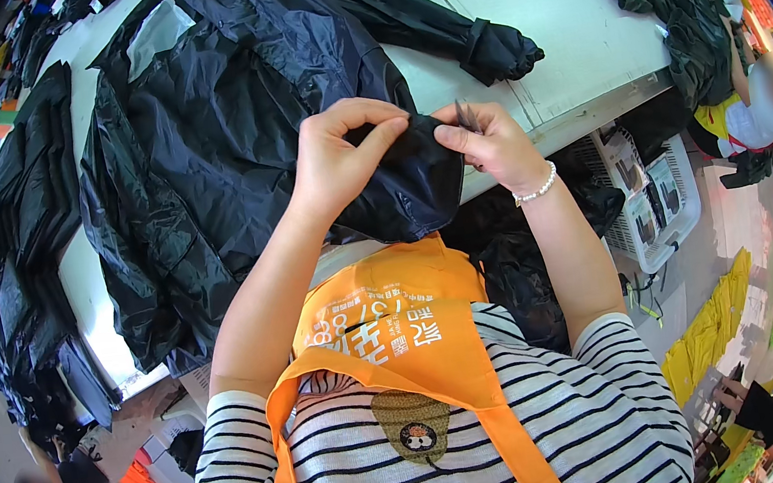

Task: The person folds a black jacket on a white table. They smooth the fabric, fold the sleeves inward, fold the body in half, and then fold it again into a compact rectangle. The folded jacket is placed on a stack of similar folded jackets.

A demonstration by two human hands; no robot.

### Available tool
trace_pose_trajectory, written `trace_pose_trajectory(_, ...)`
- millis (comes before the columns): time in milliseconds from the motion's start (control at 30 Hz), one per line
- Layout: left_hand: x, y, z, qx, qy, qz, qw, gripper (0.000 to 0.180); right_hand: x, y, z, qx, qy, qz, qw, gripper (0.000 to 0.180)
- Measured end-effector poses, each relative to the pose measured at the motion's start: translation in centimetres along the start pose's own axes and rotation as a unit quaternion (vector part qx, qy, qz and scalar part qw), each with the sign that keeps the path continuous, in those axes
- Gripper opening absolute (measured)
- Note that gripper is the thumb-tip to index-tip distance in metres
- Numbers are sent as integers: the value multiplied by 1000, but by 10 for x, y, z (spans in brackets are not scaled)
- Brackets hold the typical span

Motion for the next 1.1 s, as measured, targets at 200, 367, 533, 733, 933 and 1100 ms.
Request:
trace_pose_trajectory(200, -3, -8, 15, -119, 41, 113, 986, 6, 12, 3, -2, 1, 36, 51, 998, 17)
trace_pose_trajectory(367, -9, -15, 23, 0, 27, 85, 996, 6, 19, 3, -3, -7, 58, 24, 998, 19)
trace_pose_trajectory(533, -12, -13, 31, -14, 56, 104, 993, 7, 25, 6, -5, -47, 37, -6, 998, 27)
trace_pose_trajectory(733, -10, -14, 35, -38, 38, 128, 990, 6, -10, -16, -12, 267, 163, -418, 853, 24)
trace_pose_trajectory(933, -13, -9, 40, -82, 36, 135, 987, 7, -27, -17, -5, 273, 138, -533, 789, 21)
trace_pose_trajectory(1100, -13, -4, 40, -86, 18, 139, 986, 7, -29, -19, -1, 265, 118, -532, 795, 18)
Point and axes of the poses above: each hand's wrist, its own z-axis towards the middle knuckle, its own x-axis out of the back of the hand, y = z × x, the point moved 2 cm from there along z, towards the middle knuckle, and after that the axes turned 9 degrees about z, right-handed, at the moved point
